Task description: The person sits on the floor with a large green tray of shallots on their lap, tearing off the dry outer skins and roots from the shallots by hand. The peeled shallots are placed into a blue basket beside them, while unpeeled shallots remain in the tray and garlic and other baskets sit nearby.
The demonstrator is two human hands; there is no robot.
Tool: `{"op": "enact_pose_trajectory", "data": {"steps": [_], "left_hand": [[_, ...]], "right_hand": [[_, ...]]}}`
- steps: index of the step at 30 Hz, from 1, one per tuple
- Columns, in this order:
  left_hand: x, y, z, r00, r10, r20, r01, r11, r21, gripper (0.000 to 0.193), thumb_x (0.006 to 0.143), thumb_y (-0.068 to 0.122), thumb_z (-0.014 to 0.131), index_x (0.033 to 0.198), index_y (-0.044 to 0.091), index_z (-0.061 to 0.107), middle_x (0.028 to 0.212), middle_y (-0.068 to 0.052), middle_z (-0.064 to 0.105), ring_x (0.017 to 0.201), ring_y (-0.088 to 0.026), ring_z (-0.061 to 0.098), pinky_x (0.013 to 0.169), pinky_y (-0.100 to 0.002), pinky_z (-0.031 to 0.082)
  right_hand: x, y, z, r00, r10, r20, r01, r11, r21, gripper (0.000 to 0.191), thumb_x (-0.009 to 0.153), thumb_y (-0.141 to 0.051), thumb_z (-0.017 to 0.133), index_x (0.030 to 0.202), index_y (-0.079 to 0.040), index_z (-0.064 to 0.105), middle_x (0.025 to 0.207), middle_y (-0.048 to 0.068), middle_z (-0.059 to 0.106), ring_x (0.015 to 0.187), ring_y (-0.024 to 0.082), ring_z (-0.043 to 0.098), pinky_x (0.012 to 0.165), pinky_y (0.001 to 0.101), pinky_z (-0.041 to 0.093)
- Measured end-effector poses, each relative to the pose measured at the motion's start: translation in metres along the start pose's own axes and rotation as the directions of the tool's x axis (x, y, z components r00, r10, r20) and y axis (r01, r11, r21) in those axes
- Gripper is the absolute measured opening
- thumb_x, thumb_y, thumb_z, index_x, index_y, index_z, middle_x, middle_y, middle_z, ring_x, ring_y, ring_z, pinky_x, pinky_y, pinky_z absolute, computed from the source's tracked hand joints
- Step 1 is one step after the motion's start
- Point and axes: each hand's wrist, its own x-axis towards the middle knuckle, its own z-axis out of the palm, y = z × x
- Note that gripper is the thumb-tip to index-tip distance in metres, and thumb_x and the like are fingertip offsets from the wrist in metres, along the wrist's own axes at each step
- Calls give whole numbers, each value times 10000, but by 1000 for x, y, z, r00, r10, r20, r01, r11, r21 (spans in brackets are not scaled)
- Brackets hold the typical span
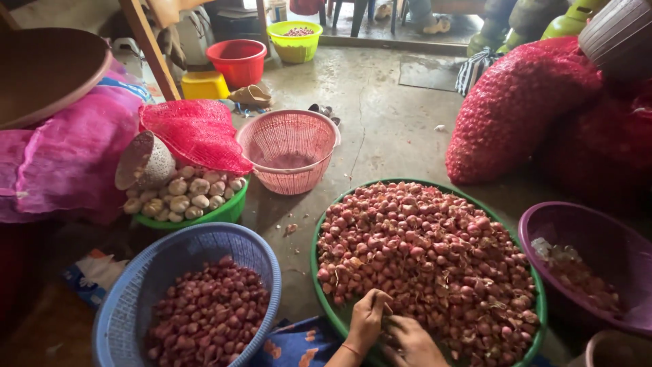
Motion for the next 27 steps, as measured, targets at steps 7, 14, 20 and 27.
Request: {"op": "enact_pose_trajectory", "data": {"steps": [7,14,20,27], "left_hand": [[2,-10,0,1000,-22,-5,22,999,-45,300,1072,283,536,951,63,701,668,-1,657,628,-60,588,593,-222,459],[6,5,40,999,31,21,-29,993,-118,326,1087,279,513,969,48,712,756,-23,651,690,-74,595,641,-250,487],[12,25,100,946,-59,318,119,978,-173,337,1107,244,458,1020,27,702,822,-42,673,714,-107,568,655,-260,460],[42,48,140,920,237,311,-212,971,-115,360,1170,256,409,1149,13,674,1094,-78,701,1048,-146,647,966,-267,480]], "right_hand": [[-12,6,4,977,-68,204,109,975,-196,229,760,-248,758,969,-154,747,1088,52,720,961,272,670,804,400,569],[-45,37,-11,851,515,107,-423,792,-440,433,869,-525,775,709,-152,625,721,137,600,652,299,641,651,451,530],[-74,124,-122,782,317,-537,-466,870,-164,275,902,-195,691,684,-88,561,628,137,580,574,341,576,543,479,453],[-62,248,-296,647,93,-757,-748,268,-607,452,852,-608,633,855,-159,688,900,130,704,811,348,667,679,491,510]]}}
